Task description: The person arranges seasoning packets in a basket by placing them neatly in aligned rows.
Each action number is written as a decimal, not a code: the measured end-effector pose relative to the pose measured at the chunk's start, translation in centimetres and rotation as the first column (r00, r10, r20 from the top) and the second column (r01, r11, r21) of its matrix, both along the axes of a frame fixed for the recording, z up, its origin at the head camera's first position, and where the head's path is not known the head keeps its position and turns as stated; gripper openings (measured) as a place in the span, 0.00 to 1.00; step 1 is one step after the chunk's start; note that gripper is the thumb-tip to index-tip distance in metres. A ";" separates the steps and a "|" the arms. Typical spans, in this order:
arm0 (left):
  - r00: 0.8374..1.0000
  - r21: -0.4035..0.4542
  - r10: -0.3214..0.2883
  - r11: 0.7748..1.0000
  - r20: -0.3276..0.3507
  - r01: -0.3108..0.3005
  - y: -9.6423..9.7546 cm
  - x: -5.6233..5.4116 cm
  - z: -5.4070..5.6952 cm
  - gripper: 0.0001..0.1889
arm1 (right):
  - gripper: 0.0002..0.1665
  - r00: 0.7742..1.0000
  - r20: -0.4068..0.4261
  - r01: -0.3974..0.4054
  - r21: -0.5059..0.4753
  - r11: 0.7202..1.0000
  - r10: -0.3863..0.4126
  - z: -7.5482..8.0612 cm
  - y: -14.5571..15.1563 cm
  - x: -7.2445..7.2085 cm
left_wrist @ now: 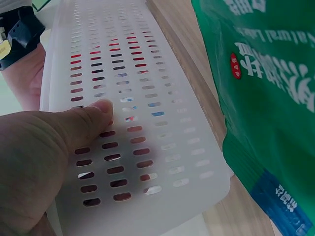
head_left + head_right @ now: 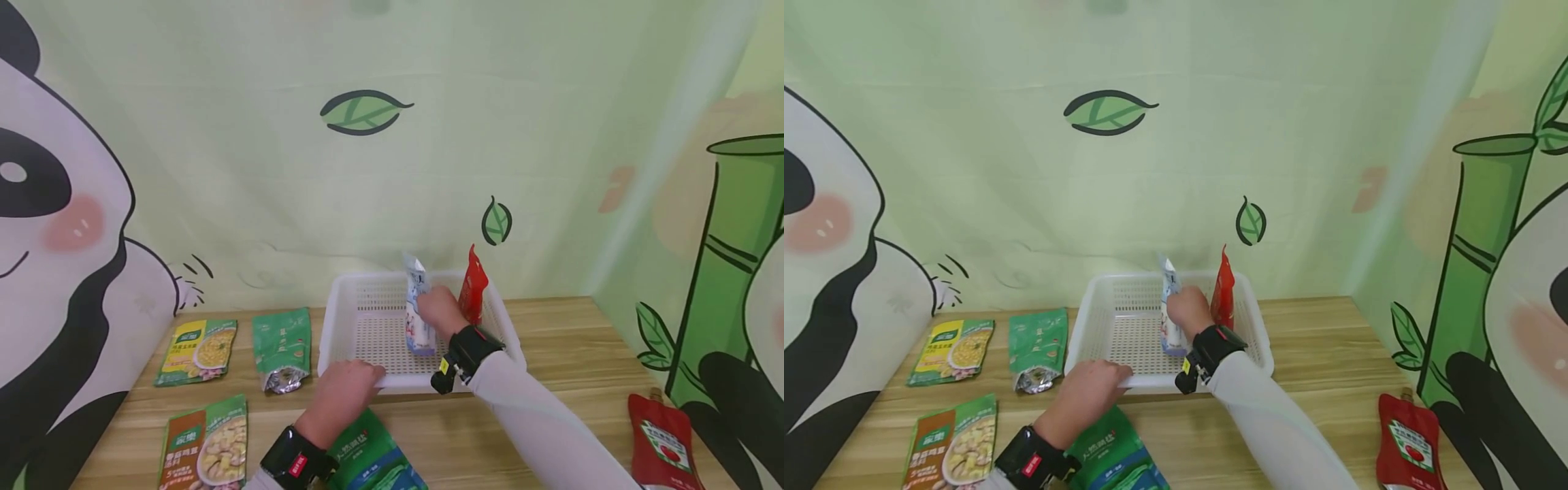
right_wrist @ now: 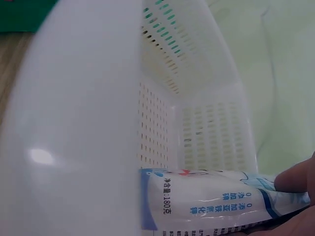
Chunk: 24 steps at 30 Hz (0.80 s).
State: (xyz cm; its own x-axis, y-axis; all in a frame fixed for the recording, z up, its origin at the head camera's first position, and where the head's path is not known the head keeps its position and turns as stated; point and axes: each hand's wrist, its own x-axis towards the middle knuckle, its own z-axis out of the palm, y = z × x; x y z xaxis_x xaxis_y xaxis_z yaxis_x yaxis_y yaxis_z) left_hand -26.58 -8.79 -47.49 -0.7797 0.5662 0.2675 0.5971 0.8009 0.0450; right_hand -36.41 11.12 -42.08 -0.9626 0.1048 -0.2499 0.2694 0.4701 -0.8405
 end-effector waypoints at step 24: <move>1.000 0.022 0.001 1.000 -0.010 -0.001 0.1 0.0 -0.2 0.05 | 0.23 0.993 -0.066 -0.084 0.153 0.985 0.095 -2.6 1.1 2.8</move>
State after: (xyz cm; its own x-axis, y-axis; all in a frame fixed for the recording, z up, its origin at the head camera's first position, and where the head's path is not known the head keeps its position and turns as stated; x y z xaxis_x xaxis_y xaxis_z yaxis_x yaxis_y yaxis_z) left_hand -26.61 -8.72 -47.71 -0.7772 0.5595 0.2878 0.5971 0.8002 0.0568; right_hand -33.58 12.20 -44.68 -0.9848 0.0485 -0.1670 0.1615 0.6115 -0.7745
